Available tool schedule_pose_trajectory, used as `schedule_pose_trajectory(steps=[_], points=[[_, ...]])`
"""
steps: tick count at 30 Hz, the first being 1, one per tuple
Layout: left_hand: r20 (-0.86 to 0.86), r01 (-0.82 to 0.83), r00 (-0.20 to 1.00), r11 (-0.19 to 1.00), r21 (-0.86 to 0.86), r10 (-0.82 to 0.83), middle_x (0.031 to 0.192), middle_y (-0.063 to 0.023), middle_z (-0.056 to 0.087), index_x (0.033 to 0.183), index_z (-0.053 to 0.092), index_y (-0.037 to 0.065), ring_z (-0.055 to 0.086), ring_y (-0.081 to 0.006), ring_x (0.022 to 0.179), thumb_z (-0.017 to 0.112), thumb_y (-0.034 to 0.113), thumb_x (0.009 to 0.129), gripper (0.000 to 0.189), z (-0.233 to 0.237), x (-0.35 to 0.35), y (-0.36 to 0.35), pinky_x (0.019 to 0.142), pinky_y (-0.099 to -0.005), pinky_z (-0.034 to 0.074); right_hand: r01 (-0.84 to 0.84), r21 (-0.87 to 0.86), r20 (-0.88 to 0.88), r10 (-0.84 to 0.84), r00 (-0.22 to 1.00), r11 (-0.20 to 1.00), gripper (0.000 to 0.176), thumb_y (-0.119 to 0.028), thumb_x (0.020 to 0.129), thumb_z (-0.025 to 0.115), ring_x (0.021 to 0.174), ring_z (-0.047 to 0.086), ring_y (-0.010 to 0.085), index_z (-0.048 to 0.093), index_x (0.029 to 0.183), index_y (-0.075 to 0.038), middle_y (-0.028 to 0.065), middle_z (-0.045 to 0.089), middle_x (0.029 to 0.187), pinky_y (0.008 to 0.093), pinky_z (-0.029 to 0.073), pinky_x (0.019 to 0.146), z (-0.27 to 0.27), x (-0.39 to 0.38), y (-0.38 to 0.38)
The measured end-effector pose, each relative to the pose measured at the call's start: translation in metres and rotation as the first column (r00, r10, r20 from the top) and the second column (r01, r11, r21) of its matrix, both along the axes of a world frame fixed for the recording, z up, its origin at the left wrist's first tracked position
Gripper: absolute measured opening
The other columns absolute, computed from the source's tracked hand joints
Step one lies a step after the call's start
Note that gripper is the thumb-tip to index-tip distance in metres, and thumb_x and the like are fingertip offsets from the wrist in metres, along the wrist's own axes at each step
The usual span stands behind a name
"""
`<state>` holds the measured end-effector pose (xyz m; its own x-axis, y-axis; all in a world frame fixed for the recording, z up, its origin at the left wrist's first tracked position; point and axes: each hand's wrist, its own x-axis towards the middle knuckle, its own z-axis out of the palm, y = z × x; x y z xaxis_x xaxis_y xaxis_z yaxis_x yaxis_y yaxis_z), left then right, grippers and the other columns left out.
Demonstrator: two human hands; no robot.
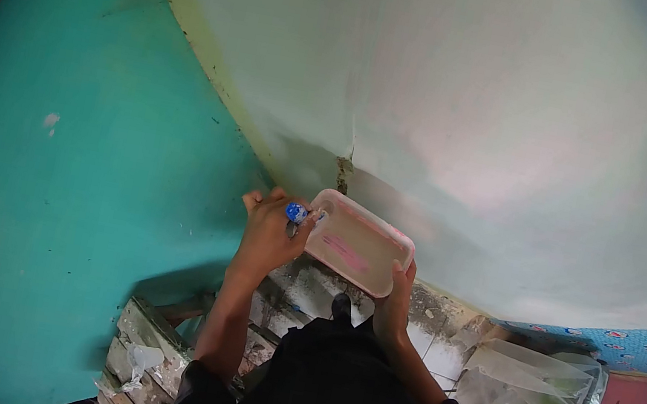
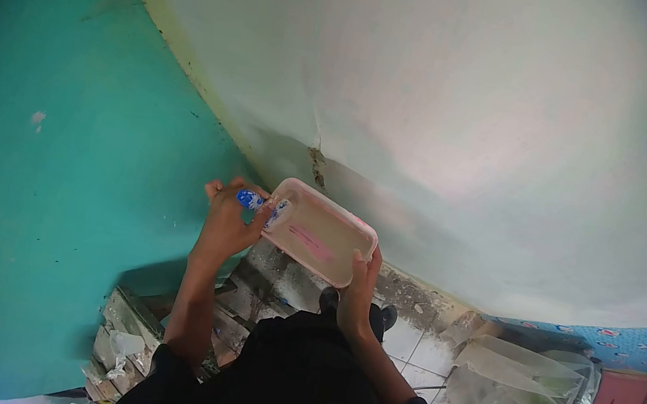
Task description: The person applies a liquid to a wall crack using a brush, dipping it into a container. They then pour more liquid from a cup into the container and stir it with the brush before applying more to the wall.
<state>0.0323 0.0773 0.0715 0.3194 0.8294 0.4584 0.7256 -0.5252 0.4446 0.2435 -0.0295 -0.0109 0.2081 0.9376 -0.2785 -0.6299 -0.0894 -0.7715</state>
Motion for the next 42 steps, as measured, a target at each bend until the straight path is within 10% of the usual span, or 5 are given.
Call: schedule_pose_trajectory(steps=[10,25,37,42], points=[[-0.163,0.059,0.986,0.984,0.170,-0.031,0.081,-0.0020,0.067,0.088,0.066,0.012,0.060,-0.0214,0.086,0.073,0.013,0.084,0.008,0.004,0.015,-0.011,0.085,-0.0449,0.031,0.023,-0.010,0.068,-0.022,0.997,1.000,0.058,-0.035,0.105,0.048,0.134,0.049,0.0256,0.026,0.154,-0.011,0.0129,0.043,0.146,0.0453,0.051,0.104,-0.007,0.001,0.003],[0.183,0.141,0.972,0.989,0.036,-0.145,0.079,-0.0030,0.068,0.084,0.067,0.010,0.063,-0.0245,0.076,0.078,0.012,0.082,0.011,-0.010,0.052,-0.034,0.084,-0.0437,0.031,-0.003,-0.006,-0.056,0.003,0.998,1.000,0.065,-0.036,0.106,0.049,0.139,0.043,0.0249,0.021,0.159,-0.011,0.0147,0.038,0.151,0.0401,0.040,0.113,0.007,-0.002,-0.001],[0.211,0.084,0.973,0.996,0.042,-0.091,0.083,-0.0046,0.070,0.084,0.070,0.007,0.064,-0.0243,0.083,0.077,0.015,0.085,0.011,-0.013,0.059,-0.035,0.084,-0.0456,0.033,0.036,-0.022,-0.024,-0.036,0.999,0.999,0.057,-0.037,0.106,0.045,0.131,0.052,0.0258,0.027,0.154,-0.012,0.0125,0.045,0.145,0.0454,0.053,0.100,0.012,-0.002,0.000],[-0.066,0.023,0.998,0.994,0.110,-0.016,0.086,-0.0044,0.069,0.089,0.068,0.007,0.062,-0.0235,0.083,0.074,0.015,0.084,0.011,0.004,0.036,-0.025,0.085,-0.0452,0.033,0.032,-0.016,-0.001,-0.032,0.999,0.999,0.059,-0.038,0.105,0.046,0.136,0.047,0.0253,0.027,0.155,-0.012,0.0118,0.043,0.147,0.0451,0.049,0.105,0.014,0.000,-0.004]])
